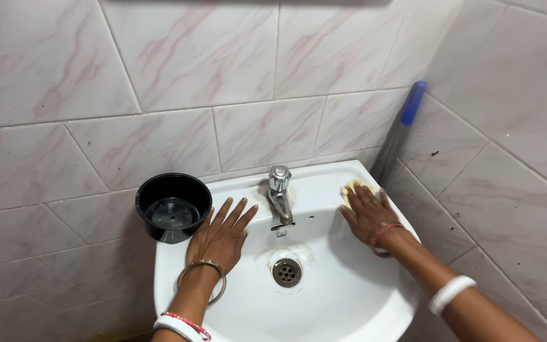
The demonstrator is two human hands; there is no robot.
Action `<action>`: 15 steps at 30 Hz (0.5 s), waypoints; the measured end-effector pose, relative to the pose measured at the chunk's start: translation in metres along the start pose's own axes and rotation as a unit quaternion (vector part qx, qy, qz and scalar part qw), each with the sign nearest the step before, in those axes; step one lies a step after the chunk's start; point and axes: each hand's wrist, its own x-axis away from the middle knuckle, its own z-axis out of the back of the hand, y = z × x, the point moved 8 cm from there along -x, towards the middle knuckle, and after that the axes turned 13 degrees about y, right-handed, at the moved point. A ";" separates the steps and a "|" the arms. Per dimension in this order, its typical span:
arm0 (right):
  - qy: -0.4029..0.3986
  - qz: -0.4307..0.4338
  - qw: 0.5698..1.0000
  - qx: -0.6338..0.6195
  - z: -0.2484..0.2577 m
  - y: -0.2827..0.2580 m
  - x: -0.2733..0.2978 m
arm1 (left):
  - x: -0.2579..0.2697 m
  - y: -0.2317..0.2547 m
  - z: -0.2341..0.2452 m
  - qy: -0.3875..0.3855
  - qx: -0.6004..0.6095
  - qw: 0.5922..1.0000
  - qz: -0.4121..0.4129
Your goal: The person cleans a white bathroom sink using a yellow sponge. They scrub the basin, faucet, and surrounding surfaces, then rinse the sponge under running water from the tap. A black bowl is moved aside during the process.
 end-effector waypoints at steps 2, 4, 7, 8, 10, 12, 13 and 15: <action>0.042 -0.019 0.997 -0.062 -0.001 -0.012 -0.023 | 0.000 0.000 0.001 0.012 0.004 1.000 -0.005; 0.045 -0.017 0.994 -0.093 -0.004 -0.030 -0.037 | -0.001 -0.001 0.001 0.016 0.009 1.000 -0.004; 0.077 0.037 0.993 -0.083 -0.002 -0.074 -0.039 | -0.001 -0.001 -0.001 0.006 0.015 1.000 0.002; 0.098 0.066 0.989 -0.091 0.000 -0.092 -0.032 | -0.001 -0.001 0.000 0.003 0.012 1.000 0.003; 0.141 0.124 0.976 -0.106 0.008 -0.120 -0.013 | 0.001 0.000 0.001 -0.004 0.000 1.000 0.002; 0.123 0.129 0.981 -0.081 0.013 -0.117 -0.009 | 0.000 0.000 0.001 -0.013 -0.016 1.000 0.000; 0.110 0.130 0.983 -0.071 0.013 -0.116 -0.004 | 0.001 0.001 0.002 -0.007 -0.006 1.000 0.001; 0.077 0.083 0.992 -0.061 0.015 -0.092 -0.010 | 0.001 0.001 0.004 0.008 0.013 1.000 0.002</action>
